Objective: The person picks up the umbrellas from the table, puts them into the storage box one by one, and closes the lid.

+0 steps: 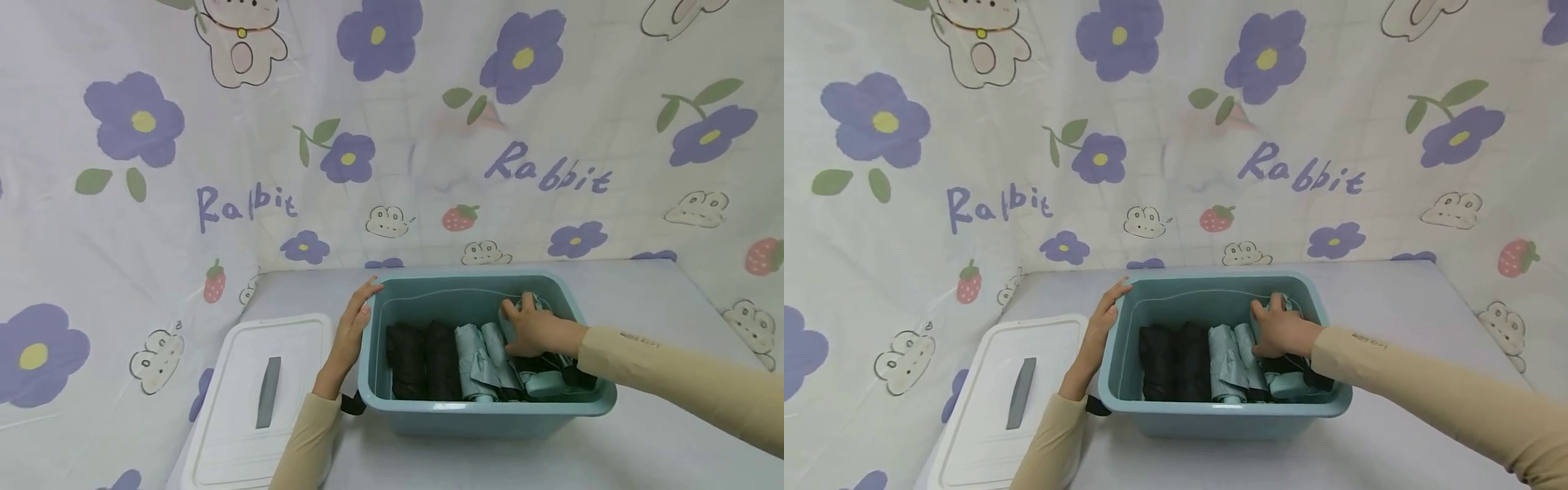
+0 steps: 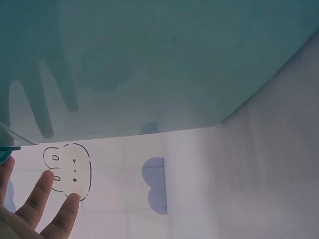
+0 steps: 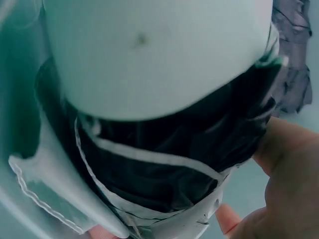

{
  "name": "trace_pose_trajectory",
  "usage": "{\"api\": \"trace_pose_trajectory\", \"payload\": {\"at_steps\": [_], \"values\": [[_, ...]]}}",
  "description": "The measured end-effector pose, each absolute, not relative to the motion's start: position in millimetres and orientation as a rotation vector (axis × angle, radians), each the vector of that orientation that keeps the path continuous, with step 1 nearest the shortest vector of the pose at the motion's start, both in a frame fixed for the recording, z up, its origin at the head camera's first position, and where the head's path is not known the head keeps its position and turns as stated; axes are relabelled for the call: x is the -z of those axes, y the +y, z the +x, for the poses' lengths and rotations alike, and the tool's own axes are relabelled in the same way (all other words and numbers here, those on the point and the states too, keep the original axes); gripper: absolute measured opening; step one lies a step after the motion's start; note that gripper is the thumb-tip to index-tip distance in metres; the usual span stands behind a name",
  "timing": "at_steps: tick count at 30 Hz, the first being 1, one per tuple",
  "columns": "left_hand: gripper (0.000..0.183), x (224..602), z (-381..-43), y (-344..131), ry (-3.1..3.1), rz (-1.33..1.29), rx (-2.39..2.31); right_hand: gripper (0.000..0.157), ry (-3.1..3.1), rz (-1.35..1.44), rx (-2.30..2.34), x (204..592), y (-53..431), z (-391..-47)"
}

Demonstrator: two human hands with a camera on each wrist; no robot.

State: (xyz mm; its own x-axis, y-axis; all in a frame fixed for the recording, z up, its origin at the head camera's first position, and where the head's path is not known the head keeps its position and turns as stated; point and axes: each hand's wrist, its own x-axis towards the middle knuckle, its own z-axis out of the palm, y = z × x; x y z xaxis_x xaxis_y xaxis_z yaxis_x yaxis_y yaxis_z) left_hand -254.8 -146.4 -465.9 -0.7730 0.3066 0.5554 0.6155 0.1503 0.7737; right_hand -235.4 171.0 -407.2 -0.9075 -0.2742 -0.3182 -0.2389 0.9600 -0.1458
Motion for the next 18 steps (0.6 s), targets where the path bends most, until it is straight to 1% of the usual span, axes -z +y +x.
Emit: {"api": "trace_pose_trajectory", "payload": {"at_steps": [4,12,18], "values": [[0.042,471,-257,-146,-2.173,-0.902,1.669,0.048,2.781,-0.395,0.139,417,172,-231],[0.040,497,-274,-150,-2.175,-0.875,1.649,0.051,2.841,-0.473,-0.016,424,171,-231],[0.045,499,-276,-150,-2.154,-0.873,1.645,0.056,2.882,-0.523,-0.099,427,170,-231]]}}
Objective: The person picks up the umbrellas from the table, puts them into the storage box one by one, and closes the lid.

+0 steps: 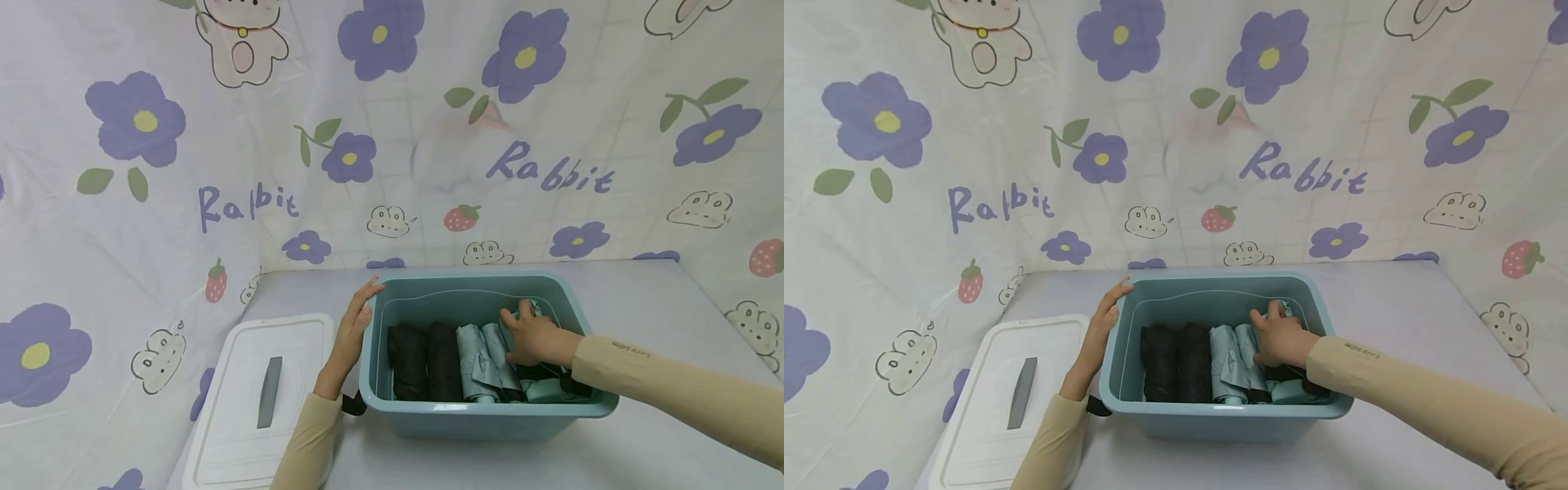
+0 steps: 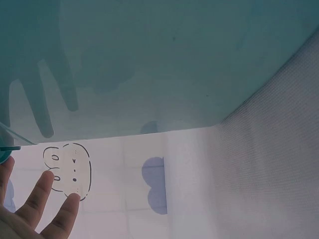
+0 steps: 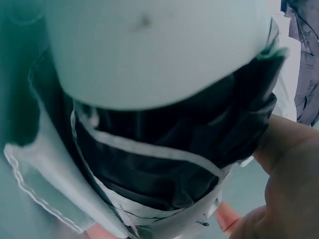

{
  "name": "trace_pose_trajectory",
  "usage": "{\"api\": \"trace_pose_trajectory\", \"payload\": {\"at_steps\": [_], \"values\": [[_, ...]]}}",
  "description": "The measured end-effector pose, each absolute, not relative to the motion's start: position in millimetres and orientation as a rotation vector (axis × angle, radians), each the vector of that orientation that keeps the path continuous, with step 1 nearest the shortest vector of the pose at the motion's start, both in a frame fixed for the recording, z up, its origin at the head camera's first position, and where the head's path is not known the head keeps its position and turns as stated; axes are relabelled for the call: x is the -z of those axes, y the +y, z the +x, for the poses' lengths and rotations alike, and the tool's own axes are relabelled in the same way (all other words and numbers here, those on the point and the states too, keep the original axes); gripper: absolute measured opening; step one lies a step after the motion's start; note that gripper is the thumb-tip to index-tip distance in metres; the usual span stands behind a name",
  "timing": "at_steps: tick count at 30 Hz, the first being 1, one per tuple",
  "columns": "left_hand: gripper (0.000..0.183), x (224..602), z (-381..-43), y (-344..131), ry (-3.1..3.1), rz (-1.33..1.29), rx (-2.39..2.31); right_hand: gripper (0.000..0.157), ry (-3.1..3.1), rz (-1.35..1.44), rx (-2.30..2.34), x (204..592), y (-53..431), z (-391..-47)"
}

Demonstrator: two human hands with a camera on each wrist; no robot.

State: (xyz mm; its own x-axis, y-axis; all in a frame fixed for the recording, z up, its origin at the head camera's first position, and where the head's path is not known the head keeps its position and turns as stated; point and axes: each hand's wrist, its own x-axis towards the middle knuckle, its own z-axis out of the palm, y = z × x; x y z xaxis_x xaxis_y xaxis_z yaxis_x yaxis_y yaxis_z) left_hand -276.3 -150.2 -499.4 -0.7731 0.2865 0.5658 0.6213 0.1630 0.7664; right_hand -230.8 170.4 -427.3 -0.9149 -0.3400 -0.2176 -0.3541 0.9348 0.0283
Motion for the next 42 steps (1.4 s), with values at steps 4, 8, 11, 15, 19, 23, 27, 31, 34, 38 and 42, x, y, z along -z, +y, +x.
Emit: {"api": "trace_pose_trajectory", "payload": {"at_steps": [4,8,11,15,19,23,27,31,34,38,42], "values": [[0.042,490,-270,-148,-2.162,-0.870,1.650,0.056,2.864,-0.499,-0.068,428,171,-232],[0.039,471,-257,-146,-2.169,-0.884,1.655,0.059,2.837,-0.461,-0.031,430,170,-234],[0.040,467,-255,-146,-2.167,-0.893,1.653,0.065,2.814,-0.433,-0.027,430,169,-235],[0.040,469,-255,-146,-2.162,-0.894,1.667,0.075,2.783,-0.395,-0.048,431,166,-236],[0.040,470,-255,-146,-2.163,-0.893,1.678,0.079,2.774,-0.389,-0.076,431,165,-235],[0.040,470,-255,-146,-2.167,-0.893,1.670,0.080,2.772,-0.382,-0.093,430,165,-235],[0.041,469,-255,-145,-2.161,-0.903,1.667,0.079,2.765,-0.385,-0.104,431,166,-238],[0.040,468,-255,-145,-2.156,-0.908,1.669,0.078,2.753,-0.404,-0.105,431,167,-239],[0.040,468,-254,-145,-2.161,-0.901,1.668,0.077,2.745,-0.414,-0.108,430,167,-238],[0.040,468,-254,-145,-2.170,-0.895,1.672,0.071,2.722,-0.393,-0.096,429,167,-238],[0.040,467,-255,-145,-2.168,-0.896,1.665,0.069,2.711,-0.391,-0.136,431,168,-242]]}}
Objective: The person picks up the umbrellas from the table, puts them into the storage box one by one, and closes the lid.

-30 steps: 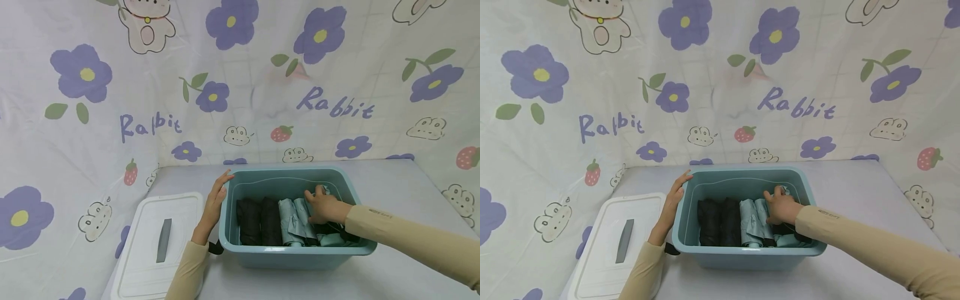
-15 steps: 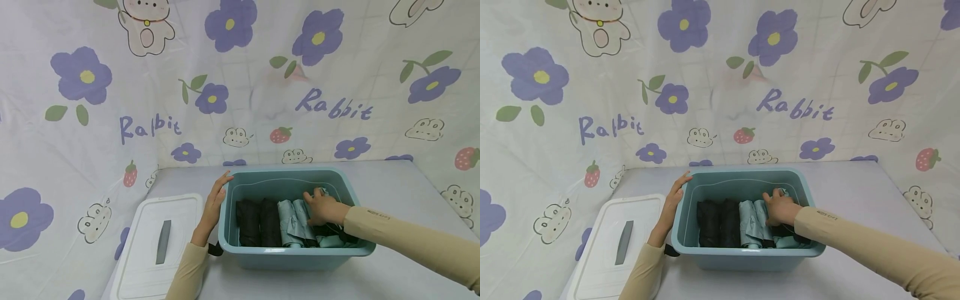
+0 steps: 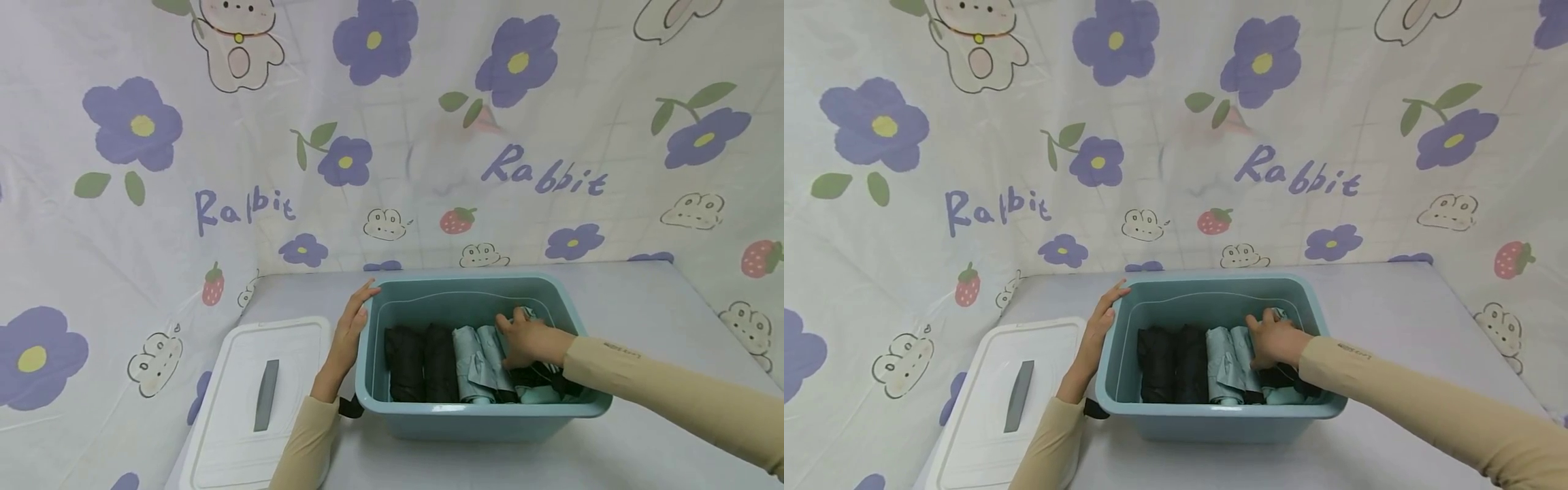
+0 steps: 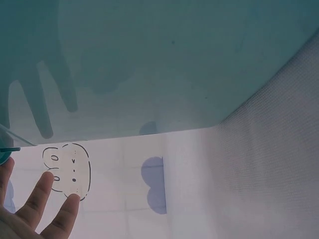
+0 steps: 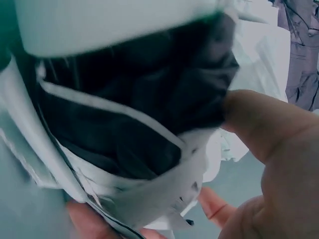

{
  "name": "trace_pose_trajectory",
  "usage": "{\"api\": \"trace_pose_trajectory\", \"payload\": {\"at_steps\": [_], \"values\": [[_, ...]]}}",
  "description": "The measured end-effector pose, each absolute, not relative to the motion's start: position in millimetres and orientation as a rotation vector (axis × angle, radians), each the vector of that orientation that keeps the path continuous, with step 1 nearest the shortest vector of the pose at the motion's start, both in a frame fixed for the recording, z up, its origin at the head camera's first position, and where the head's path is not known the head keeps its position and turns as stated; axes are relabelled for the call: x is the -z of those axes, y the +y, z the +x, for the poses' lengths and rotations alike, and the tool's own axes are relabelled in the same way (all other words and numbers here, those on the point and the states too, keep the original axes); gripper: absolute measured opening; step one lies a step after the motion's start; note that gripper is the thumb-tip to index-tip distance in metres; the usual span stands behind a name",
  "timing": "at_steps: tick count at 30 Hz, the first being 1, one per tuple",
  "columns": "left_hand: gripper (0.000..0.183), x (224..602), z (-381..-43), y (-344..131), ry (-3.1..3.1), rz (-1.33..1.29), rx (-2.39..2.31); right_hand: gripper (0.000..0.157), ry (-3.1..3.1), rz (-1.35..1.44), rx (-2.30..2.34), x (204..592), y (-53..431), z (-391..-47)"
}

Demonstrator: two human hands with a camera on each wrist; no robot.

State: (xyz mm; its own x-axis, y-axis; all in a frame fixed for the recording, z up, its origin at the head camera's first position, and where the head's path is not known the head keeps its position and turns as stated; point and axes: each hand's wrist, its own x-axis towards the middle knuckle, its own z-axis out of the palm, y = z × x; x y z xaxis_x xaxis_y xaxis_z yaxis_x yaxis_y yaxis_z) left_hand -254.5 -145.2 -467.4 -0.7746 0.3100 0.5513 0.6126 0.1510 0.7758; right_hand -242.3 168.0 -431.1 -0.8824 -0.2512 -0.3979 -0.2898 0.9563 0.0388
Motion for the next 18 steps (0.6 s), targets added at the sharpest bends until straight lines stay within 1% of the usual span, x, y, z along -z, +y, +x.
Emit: {"api": "trace_pose_trajectory", "payload": {"at_steps": [5,8,11,18], "values": [[0.040,466,-255,-145,-2.158,-0.891,1.673,0.073,2.692,-0.433,-0.222,434,171,-249],[0.040,466,-254,-145,-2.157,-0.888,1.680,0.072,2.675,-0.460,-0.224,437,175,-253],[0.040,467,-253,-146,-2.161,-0.885,1.674,0.065,2.666,-0.471,-0.169,432,175,-250],[0.040,469,-254,-145,-2.170,-0.885,1.666,0.049,2.652,-0.438,-0.013,406,172,-233]]}}
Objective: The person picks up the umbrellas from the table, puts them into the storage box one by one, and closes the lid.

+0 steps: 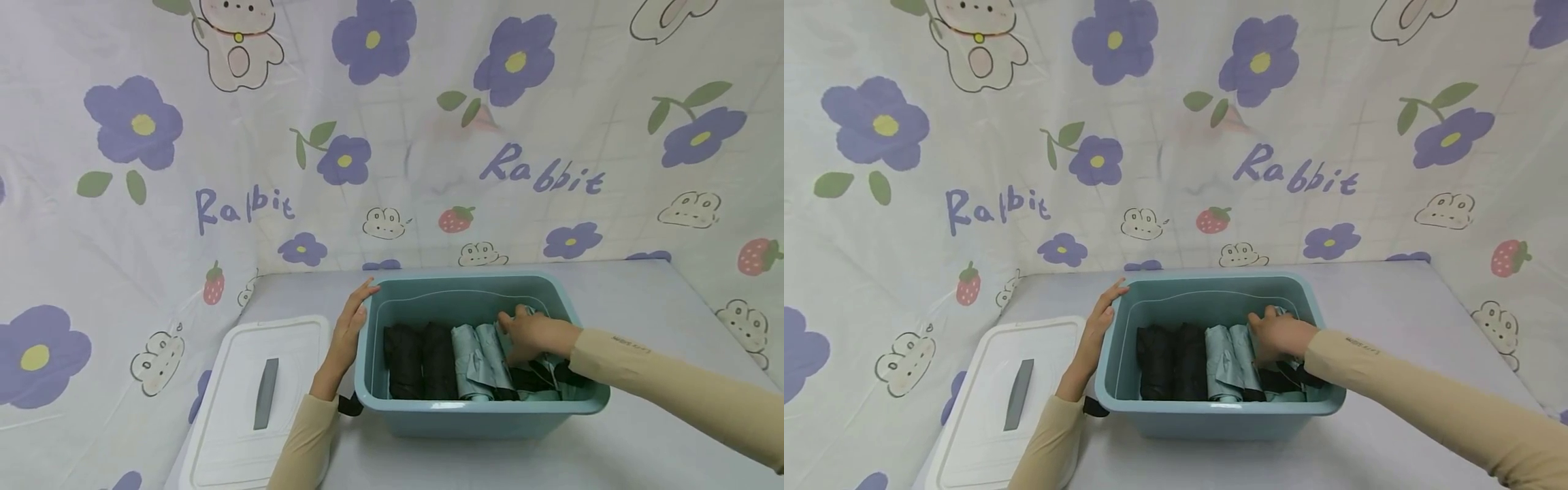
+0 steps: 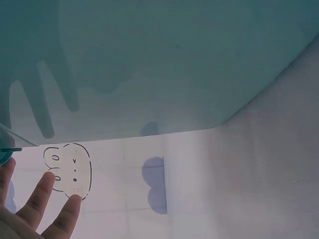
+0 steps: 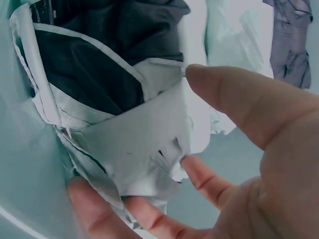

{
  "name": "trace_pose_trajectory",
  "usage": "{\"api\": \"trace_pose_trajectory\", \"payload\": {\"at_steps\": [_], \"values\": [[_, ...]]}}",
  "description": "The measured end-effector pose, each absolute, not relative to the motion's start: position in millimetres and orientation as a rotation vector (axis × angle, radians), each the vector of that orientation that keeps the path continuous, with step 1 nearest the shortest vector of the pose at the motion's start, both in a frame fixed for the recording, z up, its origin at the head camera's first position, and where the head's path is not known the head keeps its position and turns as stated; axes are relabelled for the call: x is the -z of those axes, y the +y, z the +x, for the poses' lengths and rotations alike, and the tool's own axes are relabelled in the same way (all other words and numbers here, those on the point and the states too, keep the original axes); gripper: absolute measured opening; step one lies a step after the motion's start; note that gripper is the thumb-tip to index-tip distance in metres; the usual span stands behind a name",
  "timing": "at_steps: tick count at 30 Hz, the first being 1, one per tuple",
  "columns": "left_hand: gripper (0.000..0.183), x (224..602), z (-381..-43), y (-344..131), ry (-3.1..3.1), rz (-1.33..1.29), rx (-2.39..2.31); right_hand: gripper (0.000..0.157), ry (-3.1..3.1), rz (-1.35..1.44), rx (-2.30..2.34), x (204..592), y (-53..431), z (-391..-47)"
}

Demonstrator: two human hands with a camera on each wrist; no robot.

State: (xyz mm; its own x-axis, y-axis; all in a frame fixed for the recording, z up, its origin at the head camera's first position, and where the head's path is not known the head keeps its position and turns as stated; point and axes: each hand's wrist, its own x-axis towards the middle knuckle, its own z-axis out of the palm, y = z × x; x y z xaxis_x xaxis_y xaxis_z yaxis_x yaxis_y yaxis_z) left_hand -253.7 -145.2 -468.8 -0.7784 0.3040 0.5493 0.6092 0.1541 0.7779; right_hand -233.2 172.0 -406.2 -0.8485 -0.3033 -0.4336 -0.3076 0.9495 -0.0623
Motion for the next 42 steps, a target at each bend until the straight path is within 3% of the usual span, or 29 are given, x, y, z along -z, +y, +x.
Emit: {"api": "trace_pose_trajectory", "payload": {"at_steps": [8,15,36,42], "values": [[0.041,467,-256,-148,-2.244,-0.883,1.621,0.046,2.592,-0.490,-0.003,391,177,-236],[0.043,491,-267,-161,-2.336,-0.822,1.507,0.040,2.458,-0.622,0.013,378,186,-240],[0.044,499,-232,-220,-2.641,-0.484,1.120,0.060,2.517,-0.901,0.594,347,221,-226],[0.045,509,-219,-248,-2.671,-0.414,1.063,0.052,2.762,-1.048,0.645,351,232,-222]]}}
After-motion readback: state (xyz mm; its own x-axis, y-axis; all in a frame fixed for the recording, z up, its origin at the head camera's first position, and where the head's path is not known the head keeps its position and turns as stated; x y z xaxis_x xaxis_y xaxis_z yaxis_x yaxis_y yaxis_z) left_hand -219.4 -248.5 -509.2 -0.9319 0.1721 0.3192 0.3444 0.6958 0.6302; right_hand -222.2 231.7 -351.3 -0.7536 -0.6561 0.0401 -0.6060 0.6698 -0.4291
